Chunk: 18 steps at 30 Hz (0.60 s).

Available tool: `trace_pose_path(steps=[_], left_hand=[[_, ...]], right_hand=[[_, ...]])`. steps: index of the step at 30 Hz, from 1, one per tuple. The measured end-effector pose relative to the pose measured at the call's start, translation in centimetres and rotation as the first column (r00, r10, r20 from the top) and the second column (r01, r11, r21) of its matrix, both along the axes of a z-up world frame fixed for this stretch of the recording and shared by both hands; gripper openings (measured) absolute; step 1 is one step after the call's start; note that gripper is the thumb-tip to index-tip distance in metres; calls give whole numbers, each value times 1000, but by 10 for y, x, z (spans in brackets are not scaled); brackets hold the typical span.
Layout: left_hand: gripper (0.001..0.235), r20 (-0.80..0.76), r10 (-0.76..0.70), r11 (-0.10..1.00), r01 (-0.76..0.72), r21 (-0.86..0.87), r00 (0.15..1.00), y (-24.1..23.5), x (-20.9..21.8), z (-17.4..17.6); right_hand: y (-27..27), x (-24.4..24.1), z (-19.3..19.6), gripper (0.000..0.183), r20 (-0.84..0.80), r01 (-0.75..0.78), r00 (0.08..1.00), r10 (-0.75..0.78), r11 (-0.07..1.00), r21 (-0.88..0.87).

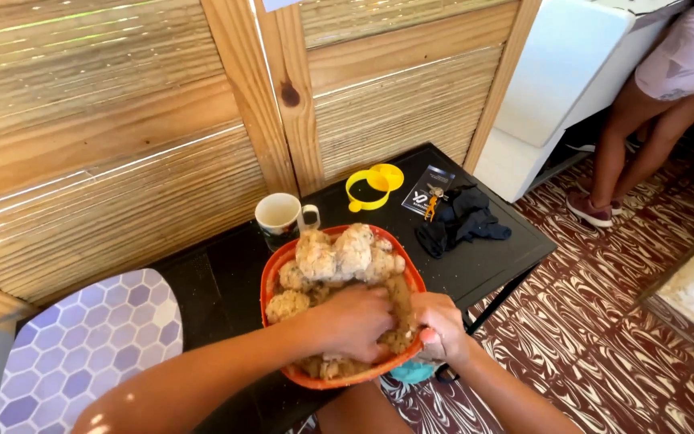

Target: Forming small balls from a food mixture by hand in a bowl.

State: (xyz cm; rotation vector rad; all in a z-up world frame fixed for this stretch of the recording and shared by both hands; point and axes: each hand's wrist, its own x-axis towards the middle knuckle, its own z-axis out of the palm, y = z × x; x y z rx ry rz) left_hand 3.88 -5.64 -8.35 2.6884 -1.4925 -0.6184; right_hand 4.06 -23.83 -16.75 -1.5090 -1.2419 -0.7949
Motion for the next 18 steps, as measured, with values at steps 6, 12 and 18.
trace_pose_path(steps=[6, 12, 18], left_hand=[[30, 37, -85, 989, 80, 124, 996, 15, -1, 6], [25, 190, -156, 974, 184, -136, 969, 64, -5, -7], [48, 5, 28, 906, -23, -423, 1000, 65, -17, 6]], right_hand=[[-2, 1, -1, 54, 2, 4, 1000, -4, 1000, -23], [4, 5, -11, 53, 10, 31, 999, -31, 999, 33], [12, 7, -31, 51, -19, 93, 996, -91, 962, 257]])
